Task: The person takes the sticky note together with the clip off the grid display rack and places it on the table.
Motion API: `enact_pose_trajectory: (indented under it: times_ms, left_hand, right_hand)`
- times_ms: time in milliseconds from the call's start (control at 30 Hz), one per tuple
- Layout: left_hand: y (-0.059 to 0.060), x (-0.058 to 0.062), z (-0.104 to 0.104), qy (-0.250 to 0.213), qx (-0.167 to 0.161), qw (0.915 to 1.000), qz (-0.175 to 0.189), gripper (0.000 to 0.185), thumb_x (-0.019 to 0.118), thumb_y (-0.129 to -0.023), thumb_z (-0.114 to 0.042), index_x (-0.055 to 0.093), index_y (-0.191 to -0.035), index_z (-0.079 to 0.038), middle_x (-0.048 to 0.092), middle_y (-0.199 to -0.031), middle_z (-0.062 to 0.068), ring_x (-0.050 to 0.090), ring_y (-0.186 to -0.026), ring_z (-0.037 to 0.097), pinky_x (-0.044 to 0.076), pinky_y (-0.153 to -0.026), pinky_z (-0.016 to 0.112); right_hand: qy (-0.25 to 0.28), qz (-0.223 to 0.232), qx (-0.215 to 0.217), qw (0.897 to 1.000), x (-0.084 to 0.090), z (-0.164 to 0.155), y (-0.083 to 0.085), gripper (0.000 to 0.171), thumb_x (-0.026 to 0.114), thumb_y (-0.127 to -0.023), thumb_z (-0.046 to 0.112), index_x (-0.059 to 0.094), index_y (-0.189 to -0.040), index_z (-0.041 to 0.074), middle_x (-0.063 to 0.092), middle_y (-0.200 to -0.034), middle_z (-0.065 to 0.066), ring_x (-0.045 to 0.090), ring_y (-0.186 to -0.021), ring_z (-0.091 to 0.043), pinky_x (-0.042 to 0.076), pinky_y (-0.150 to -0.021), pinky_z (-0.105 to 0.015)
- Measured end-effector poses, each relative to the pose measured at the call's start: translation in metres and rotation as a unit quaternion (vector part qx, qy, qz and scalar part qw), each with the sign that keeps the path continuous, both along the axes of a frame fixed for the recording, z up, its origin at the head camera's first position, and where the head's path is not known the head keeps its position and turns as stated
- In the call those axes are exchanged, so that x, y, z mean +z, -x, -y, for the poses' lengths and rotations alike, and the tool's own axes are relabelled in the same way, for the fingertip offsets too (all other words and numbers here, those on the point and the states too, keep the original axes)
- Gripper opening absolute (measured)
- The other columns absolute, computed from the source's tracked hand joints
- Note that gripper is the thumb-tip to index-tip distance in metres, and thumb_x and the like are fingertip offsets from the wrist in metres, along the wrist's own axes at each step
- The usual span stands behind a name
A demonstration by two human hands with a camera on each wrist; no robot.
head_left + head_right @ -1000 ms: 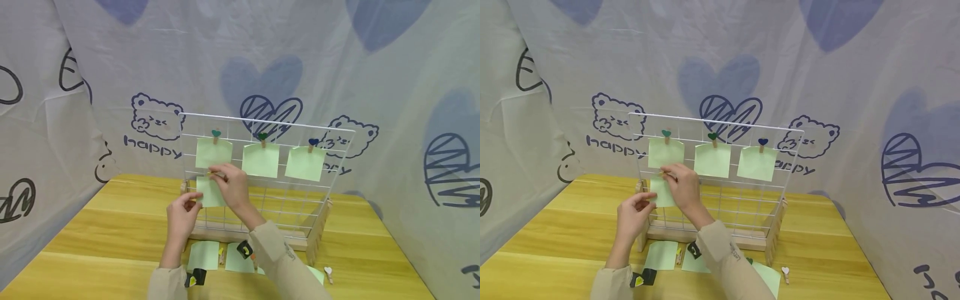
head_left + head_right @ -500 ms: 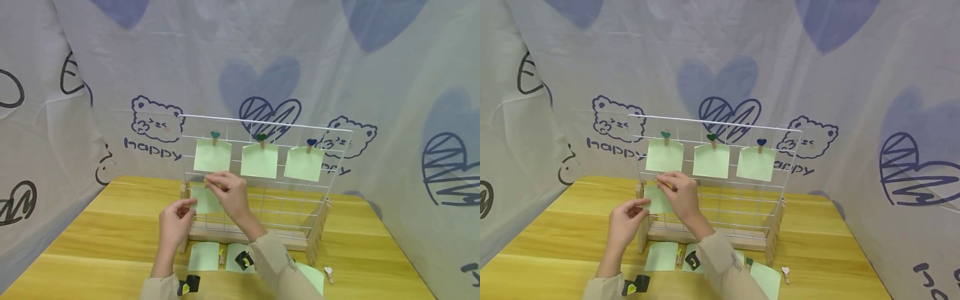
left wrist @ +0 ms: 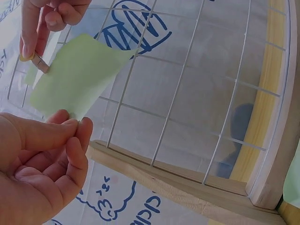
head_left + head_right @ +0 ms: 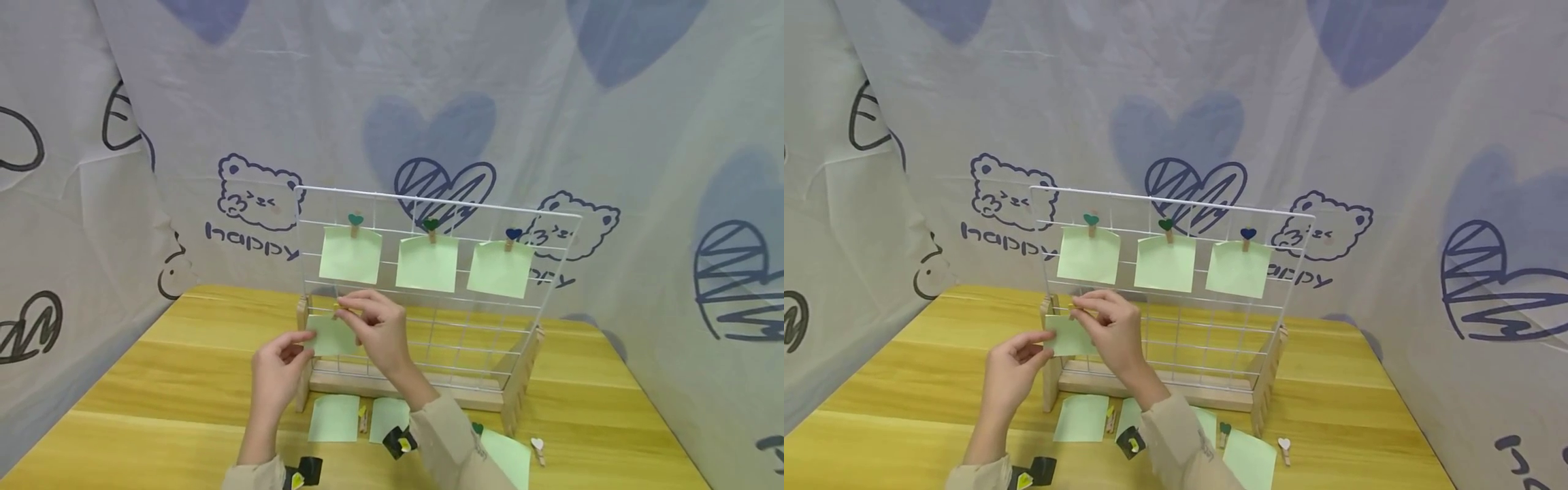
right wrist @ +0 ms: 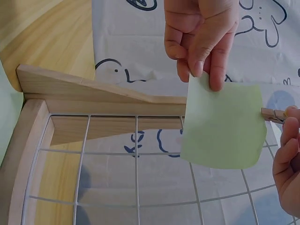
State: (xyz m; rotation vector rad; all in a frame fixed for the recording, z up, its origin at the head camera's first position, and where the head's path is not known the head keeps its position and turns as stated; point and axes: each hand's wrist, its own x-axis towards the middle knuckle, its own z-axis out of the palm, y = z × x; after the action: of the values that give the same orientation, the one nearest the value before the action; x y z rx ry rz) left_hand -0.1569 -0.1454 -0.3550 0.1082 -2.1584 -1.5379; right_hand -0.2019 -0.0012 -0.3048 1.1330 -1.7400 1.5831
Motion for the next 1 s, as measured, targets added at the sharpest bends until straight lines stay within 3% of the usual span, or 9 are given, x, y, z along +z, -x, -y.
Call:
enact_pose_trajectory:
  times_ms: [133,533,1000]
  left_hand:
    - [-0.003,0.000,0.002,0.004,-0.003,1.0000,0.002,0.019,0.061,-0.077,0.010,0.065,-0.094,0.004,0.063,-0.090,0.015,0.054,-0.071,0.016,0.046,-0.061,0.018]
    - [-0.013,-0.009,0.012,0.013,-0.003,0.9991,0.040,0.018,0.061,-0.078,0.009,0.067,-0.093,0.003,0.062,-0.081,0.012,0.054,-0.069,0.016,0.045,-0.057,0.020]
    - [-0.026,-0.019,0.036,0.016,-0.001,0.9943,0.105,0.022,0.061,-0.077,0.007,0.064,-0.098,0.003,0.062,-0.088,0.012,0.056,-0.073,0.016,0.046,-0.058,0.021]
  right_hand:
    - [0.003,0.016,0.004,1.000,0.007,-0.001,-0.010,0.008,0.063,-0.073,-0.015,0.063,-0.081,-0.016,0.060,-0.081,-0.024,0.038,-0.036,-0.013,0.031,-0.035,-0.017]
    - [-0.012,-0.004,-0.047,0.999,0.002,0.000,-0.012,0.006,0.066,-0.069,-0.014,0.065,-0.075,-0.012,0.061,-0.073,-0.019,0.033,-0.043,-0.010,0.029,-0.039,-0.018]
    - [-0.017,0.086,-0.013,0.996,-0.015,0.006,-0.019,0.008,0.067,-0.072,-0.010,0.066,-0.079,-0.011,0.063,-0.079,-0.022,0.031,-0.043,-0.005,0.026,-0.041,-0.016]
